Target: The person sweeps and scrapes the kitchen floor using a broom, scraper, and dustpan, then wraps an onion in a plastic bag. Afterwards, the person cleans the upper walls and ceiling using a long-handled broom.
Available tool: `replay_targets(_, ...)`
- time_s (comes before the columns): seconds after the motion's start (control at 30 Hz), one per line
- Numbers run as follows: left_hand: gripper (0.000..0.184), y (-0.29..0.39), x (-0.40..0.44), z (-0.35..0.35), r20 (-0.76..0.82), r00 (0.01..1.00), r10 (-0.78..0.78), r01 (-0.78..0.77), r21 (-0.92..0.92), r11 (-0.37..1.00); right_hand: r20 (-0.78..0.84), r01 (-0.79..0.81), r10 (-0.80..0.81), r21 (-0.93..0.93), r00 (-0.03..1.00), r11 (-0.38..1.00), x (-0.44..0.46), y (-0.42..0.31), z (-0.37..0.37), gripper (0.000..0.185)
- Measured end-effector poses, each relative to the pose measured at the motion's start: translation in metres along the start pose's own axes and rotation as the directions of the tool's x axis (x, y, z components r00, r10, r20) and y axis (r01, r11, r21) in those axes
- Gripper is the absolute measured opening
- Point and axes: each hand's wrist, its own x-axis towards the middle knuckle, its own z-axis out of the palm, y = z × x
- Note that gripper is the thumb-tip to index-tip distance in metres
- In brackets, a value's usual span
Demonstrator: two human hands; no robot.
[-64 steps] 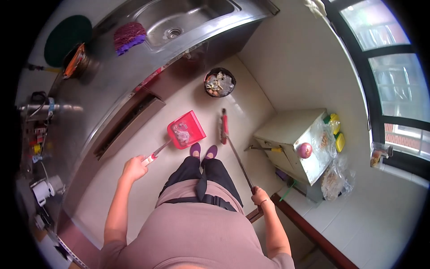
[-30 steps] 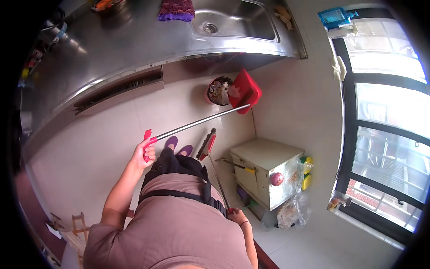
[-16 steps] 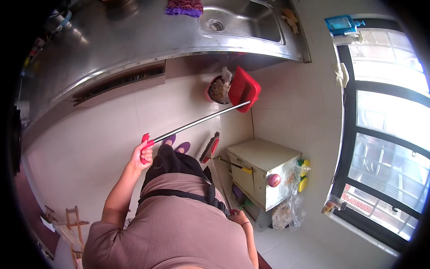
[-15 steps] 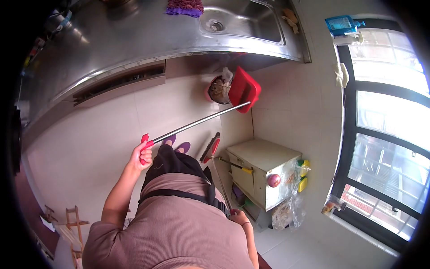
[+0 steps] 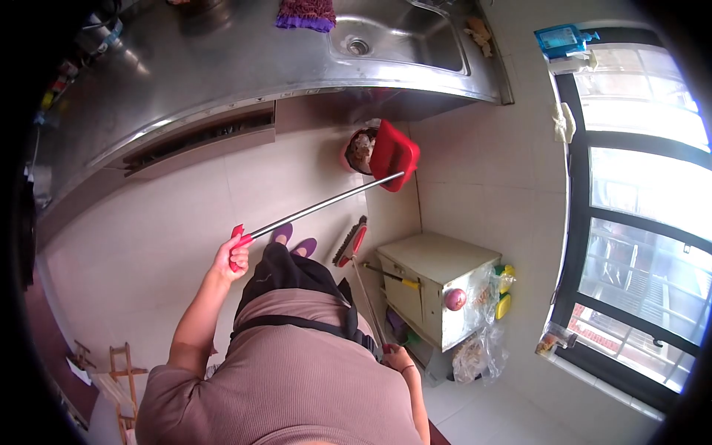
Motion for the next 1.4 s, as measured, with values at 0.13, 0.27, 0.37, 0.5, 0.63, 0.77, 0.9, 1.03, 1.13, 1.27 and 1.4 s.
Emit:
replay_targets(0.13,0.033,0.001,-0.021,0.005,0.042,0.999,-0.007,0.005,0.063,0.998,0.006,0.043,-0.044,0.037,0.999,0.998,0.007,0.007,0.010,0.043)
replay_targets(0.27,0.039,0.002,-0.014,-0.011,-0.009,1.000,-0.028,0.028,-0.010,1.000,0.013,0.044,-0.045,0.050,0.999,0.998,0.010,0.003,0.020,0.041)
replay_targets(0.37,0.039,-0.005,0.002,-0.010,-0.043,0.999,-0.006,0.008,0.041,0.999,0.005,0.038,-0.039,0.043,0.999,0.998,0.012,0.002,0.023,0.040)
replay_targets(0.5,0.033,0.010,0.009,0.010,-0.046,0.998,0.039,-0.034,0.103,0.994,0.030,0.052,-0.054,0.054,0.998,0.997,0.014,0.003,0.028,0.039)
replay_targets(0.63,0.036,0.015,-0.014,0.023,0.010,0.998,0.055,-0.056,0.198,0.979,0.022,0.046,-0.046,0.026,0.999,0.999,0.012,0.003,0.032,0.038)
replay_targets(0.77,0.042,0.019,-0.030,0.014,0.003,1.000,0.030,-0.030,0.168,0.985,0.035,0.012,-0.016,0.126,0.999,0.992,0.021,0.008,0.040,0.038)
replay_targets(0.9,0.040,0.015,-0.016,0.002,-0.069,0.997,-0.045,0.051,0.094,0.994,0.045,0.007,-0.009,0.038,0.999,0.999,0.021,-0.002,0.038,0.037)
replay_targets(1.03,0.034,0.016,-0.019,0.029,-0.101,0.993,0.059,-0.027,0.289,0.957,0.066,-0.029,0.022,0.102,0.998,0.994,0.018,-0.011,0.034,0.038)
replay_targets(1.13,0.033,0.022,-0.039,0.051,-0.101,0.993,0.068,-0.031,0.328,0.944,0.071,-0.046,0.039,0.096,0.997,0.994,0.022,-0.009,0.030,0.038)
replay_targets(1.27,0.031,0.016,-0.073,0.089,-0.116,0.983,0.144,-0.068,0.498,0.865,0.137,-0.115,0.087,0.215,0.987,0.970,0.041,0.002,0.024,0.039)
replay_targets(1.4,0.023,-0.004,-0.118,0.154,-0.068,0.935,0.348,-0.175,0.763,0.622,0.178,-0.172,0.117,0.335,0.977,0.927,0.056,0.001,0.009,0.039)
